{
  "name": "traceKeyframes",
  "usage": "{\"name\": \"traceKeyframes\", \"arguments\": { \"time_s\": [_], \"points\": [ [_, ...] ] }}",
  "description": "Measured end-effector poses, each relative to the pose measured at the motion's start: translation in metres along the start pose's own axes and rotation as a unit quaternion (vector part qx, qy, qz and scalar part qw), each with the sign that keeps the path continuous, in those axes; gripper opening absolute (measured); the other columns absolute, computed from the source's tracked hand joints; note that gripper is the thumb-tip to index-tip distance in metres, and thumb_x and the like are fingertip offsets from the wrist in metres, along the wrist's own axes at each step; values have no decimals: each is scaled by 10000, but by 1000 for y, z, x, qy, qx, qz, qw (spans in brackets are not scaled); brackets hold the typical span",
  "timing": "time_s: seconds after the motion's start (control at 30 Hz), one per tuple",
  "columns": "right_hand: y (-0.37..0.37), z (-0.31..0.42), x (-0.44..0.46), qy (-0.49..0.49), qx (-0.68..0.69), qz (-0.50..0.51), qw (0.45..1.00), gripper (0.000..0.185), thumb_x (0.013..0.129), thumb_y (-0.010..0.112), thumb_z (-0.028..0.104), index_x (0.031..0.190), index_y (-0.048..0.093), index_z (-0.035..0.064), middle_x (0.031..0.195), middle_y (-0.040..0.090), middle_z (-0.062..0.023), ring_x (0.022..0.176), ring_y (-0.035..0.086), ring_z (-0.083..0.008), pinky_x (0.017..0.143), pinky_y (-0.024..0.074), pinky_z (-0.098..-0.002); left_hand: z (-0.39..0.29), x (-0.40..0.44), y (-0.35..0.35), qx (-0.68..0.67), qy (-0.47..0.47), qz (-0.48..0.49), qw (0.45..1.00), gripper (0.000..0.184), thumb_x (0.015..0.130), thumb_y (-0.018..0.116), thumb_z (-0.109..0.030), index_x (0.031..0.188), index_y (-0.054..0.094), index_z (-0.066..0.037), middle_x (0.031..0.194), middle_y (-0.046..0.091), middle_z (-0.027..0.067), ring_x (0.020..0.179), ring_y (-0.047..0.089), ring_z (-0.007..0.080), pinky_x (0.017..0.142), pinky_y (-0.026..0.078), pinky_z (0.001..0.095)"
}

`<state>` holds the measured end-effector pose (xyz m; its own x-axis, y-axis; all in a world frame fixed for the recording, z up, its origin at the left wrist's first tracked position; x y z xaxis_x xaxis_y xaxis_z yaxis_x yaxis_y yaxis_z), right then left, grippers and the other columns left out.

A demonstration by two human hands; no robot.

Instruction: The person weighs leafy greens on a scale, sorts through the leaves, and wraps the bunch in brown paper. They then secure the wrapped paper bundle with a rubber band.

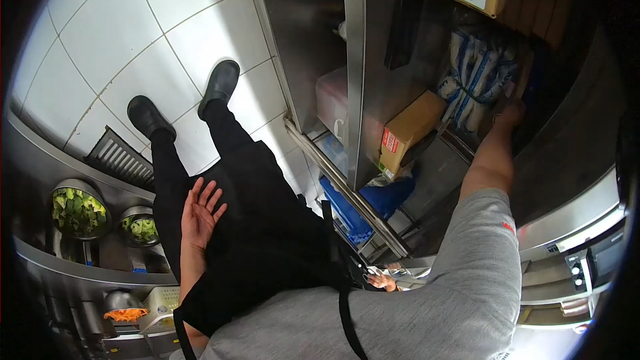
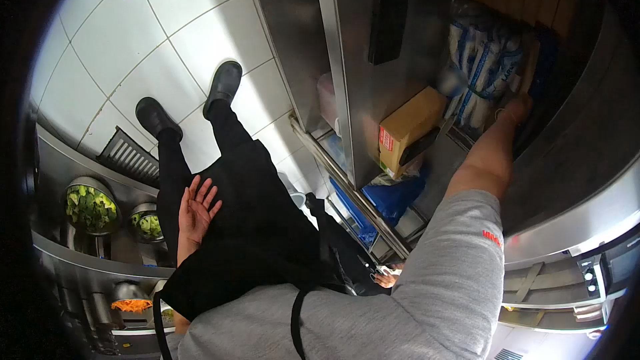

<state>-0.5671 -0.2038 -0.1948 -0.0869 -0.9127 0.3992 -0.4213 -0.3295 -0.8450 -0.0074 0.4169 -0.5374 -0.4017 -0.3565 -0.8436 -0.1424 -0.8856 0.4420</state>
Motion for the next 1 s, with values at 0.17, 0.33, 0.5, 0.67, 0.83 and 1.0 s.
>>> {"name": "traceKeyframes", "arguments": {
  "time_s": [0.17, 0.33, 0.5, 0.67, 0.83, 1.0],
  "points": [
    [-32, 33, -29, -21, -86, -86, 992, 277, 905, 383, 123, 973, 599, -36, 987, 596, -239, 888, 589, -353, 759, 469, -434, -2, 1, 2, 4, 1, 3, 1000, 431, 948, 354, -402, 1316, 394, -180, 1281, 483, 52, 1144, 486, 194, 896, 437, 418],
    [-79, 83, -101, 238, 80, -182, 951, 315, 936, 378, 218, 1006, 543, -41, 1121, 509, -236, 1018, 524, -357, 837, 432, -433, -5, -2, 7, 10, -4, 14, 1000, 433, 947, 360, -400, 1316, 394, -177, 1282, 481, 51, 1139, 490, 193, 900, 434, 414],
    [-115, 132, -162, 172, 131, -185, 959, 318, 945, 375, 229, 1016, 520, -46, 1141, 481, -241, 1017, 507, -370, 811, 431, -434, -13, -7, 7, 49, 9, -11, 999, 422, 946, 376, -389, 1309, 400, -175, 1262, 493, 46, 1127, 493, 195, 895, 426, 411],
    [-158, 200, -247, 143, 229, -104, 957, 203, 910, 400, 128, 960, 494, -44, 940, 497, -225, 880, 477, -359, 816, 373, -411, -33, -28, 11, 177, 65, -63, 980, 485, 897, 504, -374, 1309, 384, -147, 1200, 515, 49, 1059, 516, 189, 881, 405, 393],
    [-242, 345, -322, -135, 479, 6, 868, 101, 809, 502, 46, 899, 541, 24, 928, 550, -130, 896, 495, -291, 835, 363, -364, -89, -112, 71, 432, 148, -99, 884, 573, 852, 592, -315, 1331, 331, -141, 1201, 484, 32, 985, 506, 123, 765, 411, 284],
    [-323, 435, -391, -315, 504, 228, 772, 78, 827, 475, 116, 886, 515, 84, 894, 520, -99, 958, 485, -287, 877, 323, -434, -182, -226, 142, 496, 538, -111, 673, 927, 711, 747, -246, 1408, 151, -106, 1369, 265, 136, 1187, 352, 297, 907, 392, 400]
  ]
}}
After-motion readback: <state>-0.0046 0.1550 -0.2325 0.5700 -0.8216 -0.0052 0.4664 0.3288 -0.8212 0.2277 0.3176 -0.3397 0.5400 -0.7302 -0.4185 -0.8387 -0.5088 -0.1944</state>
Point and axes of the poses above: each hand's wrist, its own x-axis towards the middle knuckle, its own y-axis out of the palm, z = x × y, the point moved 6 cm from there along x, towards the middle knuckle
